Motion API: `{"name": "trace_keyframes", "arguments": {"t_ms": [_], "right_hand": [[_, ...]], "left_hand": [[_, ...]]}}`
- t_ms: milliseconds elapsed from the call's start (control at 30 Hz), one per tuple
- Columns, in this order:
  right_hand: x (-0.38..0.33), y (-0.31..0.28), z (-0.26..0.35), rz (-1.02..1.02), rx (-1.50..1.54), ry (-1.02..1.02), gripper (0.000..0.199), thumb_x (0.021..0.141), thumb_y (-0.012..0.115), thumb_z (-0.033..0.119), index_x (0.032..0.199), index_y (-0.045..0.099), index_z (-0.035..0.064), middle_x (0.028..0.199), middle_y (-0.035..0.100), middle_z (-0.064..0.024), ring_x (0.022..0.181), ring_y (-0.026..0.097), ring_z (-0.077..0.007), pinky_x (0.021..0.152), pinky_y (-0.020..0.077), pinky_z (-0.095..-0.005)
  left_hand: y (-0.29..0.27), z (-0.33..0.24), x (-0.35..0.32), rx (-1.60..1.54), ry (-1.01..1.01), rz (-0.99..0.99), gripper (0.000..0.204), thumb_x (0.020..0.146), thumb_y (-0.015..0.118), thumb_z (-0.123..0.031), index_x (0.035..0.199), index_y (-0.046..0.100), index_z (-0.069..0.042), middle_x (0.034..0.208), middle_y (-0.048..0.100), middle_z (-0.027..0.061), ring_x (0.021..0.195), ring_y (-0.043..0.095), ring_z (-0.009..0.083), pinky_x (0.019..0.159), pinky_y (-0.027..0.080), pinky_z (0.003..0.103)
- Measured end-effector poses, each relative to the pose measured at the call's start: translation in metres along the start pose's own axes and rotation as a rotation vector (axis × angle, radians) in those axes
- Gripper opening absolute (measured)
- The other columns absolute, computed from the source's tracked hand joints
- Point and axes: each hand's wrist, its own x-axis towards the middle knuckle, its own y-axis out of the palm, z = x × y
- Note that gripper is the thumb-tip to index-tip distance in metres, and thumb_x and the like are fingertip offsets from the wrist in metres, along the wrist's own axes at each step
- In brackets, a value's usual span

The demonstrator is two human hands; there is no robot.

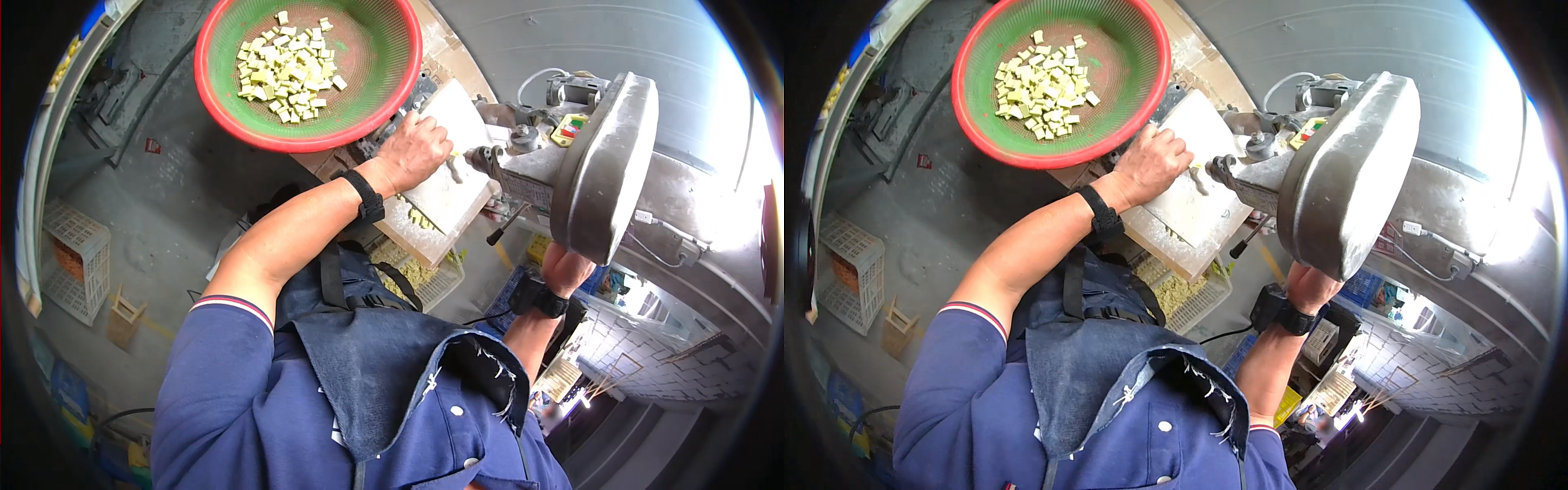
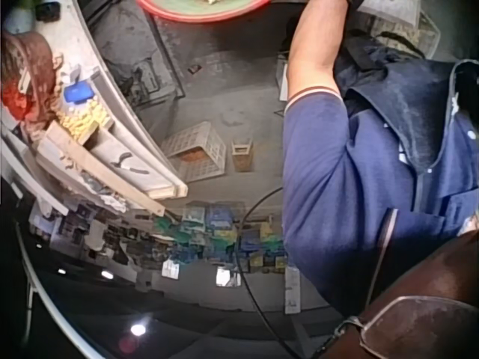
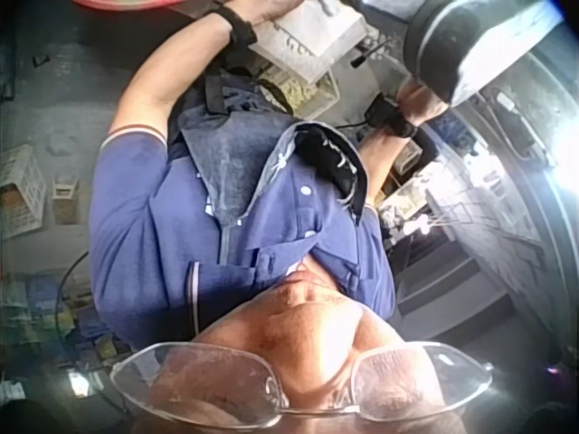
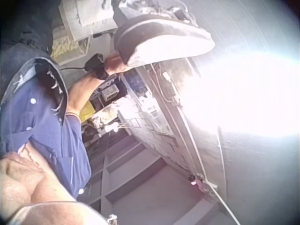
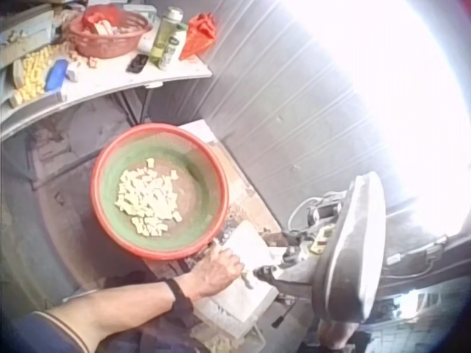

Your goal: Manually stamping or punching small plastic blocks using a bench-top press machine.

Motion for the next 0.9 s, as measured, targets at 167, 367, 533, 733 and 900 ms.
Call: {"name": "trace_keyframes", "arguments": {"t_ms": [167,367,533,733,900], "right_hand": [[-0.003,-0.006,-0.004,-0.054,-0.012,0.017,0.030,0.099,0.056,0.016,0.125,0.058,0.0013,0.121,0.064,-0.0091,0.109,0.063,-0.0207,0.093,0.0527,-0.0347],[-0.007,-0.015,-0.008,-0.075,-0.601,-0.192,0.028,0.097,0.058,0.011,0.123,0.060,-0.0002,0.119,0.066,-0.0092,0.105,0.065,-0.0202,0.089,0.0546,-0.0333],[-0.011,0.005,-0.005,-0.095,0.025,-0.040,0.027,0.097,0.057,0.009,0.120,0.060,-0.0019,0.118,0.066,-0.0100,0.105,0.065,-0.0201,0.090,0.0545,-0.0325],[-0.013,-0.029,-0.017,-0.027,-0.541,-0.254,0.029,0.098,0.056,0.013,0.124,0.058,0.0015,0.121,0.065,-0.0099,0.108,0.064,-0.0214,0.092,0.0545,-0.0357],[-0.024,-0.005,-0.015,-0.060,-0.967,-0.431,0.034,0.092,0.058,0.015,0.124,0.058,0.0029,0.119,0.064,-0.0156,0.106,0.063,-0.0319,0.089,0.0521,-0.0439]], "left_hand": [[0.000,0.000,0.000,-0.010,0.002,-0.008,0.008,0.082,0.056,-0.012,0.080,0.064,-0.012,0.079,0.060,0.0017,0.087,0.058,0.0184,0.082,0.042,0.038],[0.000,0.001,0.000,0.001,0.004,0.008,0.008,0.082,0.056,-0.012,0.081,0.065,-0.012,0.080,0.060,0.0016,0.088,0.058,0.0182,0.081,0.042,0.037],[0.002,0.002,-0.001,-0.014,-0.001,0.000,0.008,0.083,0.056,-0.013,0.082,0.065,-0.012,0.080,0.061,0.0012,0.089,0.058,0.0180,0.082,0.042,0.037],[0.000,0.001,0.000,-0.004,-0.001,0.010,0.008,0.083,0.057,-0.013,0.082,0.064,-0.012,0.080,0.061,0.0011,0.089,0.059,0.0179,0.082,0.042,0.037],[0.000,0.001,0.000,0.011,-0.002,0.012,0.007,0.083,0.057,-0.014,0.081,0.064,-0.012,0.080,0.061,0.0012,0.088,0.059,0.0182,0.081,0.042,0.037]]}}
